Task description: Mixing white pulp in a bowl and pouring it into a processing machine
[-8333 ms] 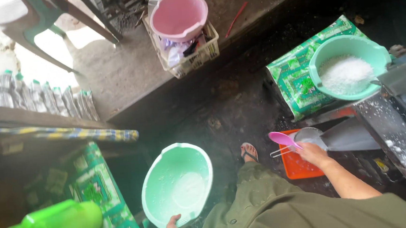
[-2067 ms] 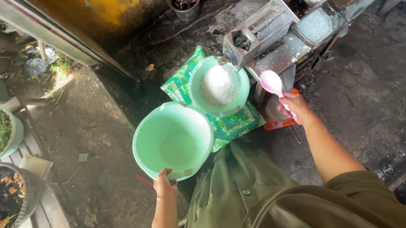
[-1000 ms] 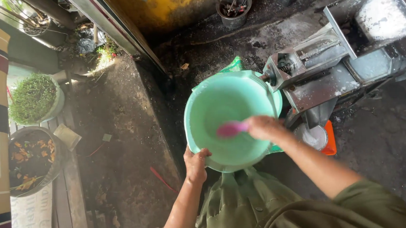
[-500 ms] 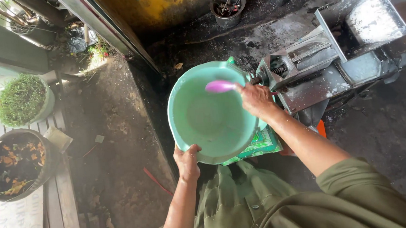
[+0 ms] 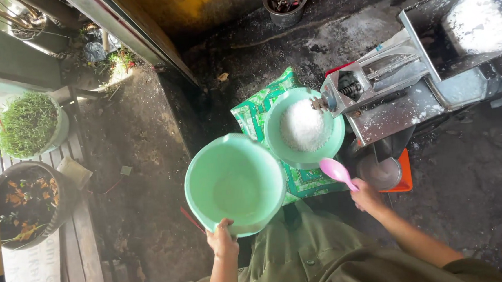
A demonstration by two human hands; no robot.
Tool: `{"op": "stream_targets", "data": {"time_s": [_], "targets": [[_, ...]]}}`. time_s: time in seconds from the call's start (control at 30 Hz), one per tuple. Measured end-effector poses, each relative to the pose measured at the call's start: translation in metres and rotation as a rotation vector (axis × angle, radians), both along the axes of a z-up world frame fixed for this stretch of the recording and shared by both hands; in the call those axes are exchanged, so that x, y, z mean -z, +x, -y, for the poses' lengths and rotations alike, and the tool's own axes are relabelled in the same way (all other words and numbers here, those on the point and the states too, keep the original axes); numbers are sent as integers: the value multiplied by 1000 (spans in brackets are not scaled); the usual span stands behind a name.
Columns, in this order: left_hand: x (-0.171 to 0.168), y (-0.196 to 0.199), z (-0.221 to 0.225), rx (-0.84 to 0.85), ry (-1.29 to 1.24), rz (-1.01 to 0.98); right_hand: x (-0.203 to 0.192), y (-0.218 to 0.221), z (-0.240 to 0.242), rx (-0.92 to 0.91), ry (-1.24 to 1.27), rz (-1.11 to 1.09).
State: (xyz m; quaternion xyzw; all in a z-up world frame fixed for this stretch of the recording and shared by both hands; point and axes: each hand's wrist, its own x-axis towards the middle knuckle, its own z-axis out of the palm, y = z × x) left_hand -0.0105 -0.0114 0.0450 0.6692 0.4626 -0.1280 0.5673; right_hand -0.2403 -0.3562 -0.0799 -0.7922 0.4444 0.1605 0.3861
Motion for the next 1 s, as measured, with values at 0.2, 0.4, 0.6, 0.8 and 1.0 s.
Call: {"op": "stream_targets", "data": {"time_s": [0.2,0.4,0.6,0.8,1.0], "targets": [[44,1,-19,-190,77,-173,3,-42,23,276,376,-366],[60,16,8,-234,158,-176,23,-22,26,-110,149,-555],[78,35,38,-226,188,-154,27,17,21,25,299,-503],[115,28,27,-159,-45,-80,19,9,20,-127,229,-381],[132,22,-11,-91,-171,-251,-3,-57,18,49,240,-390]]}}
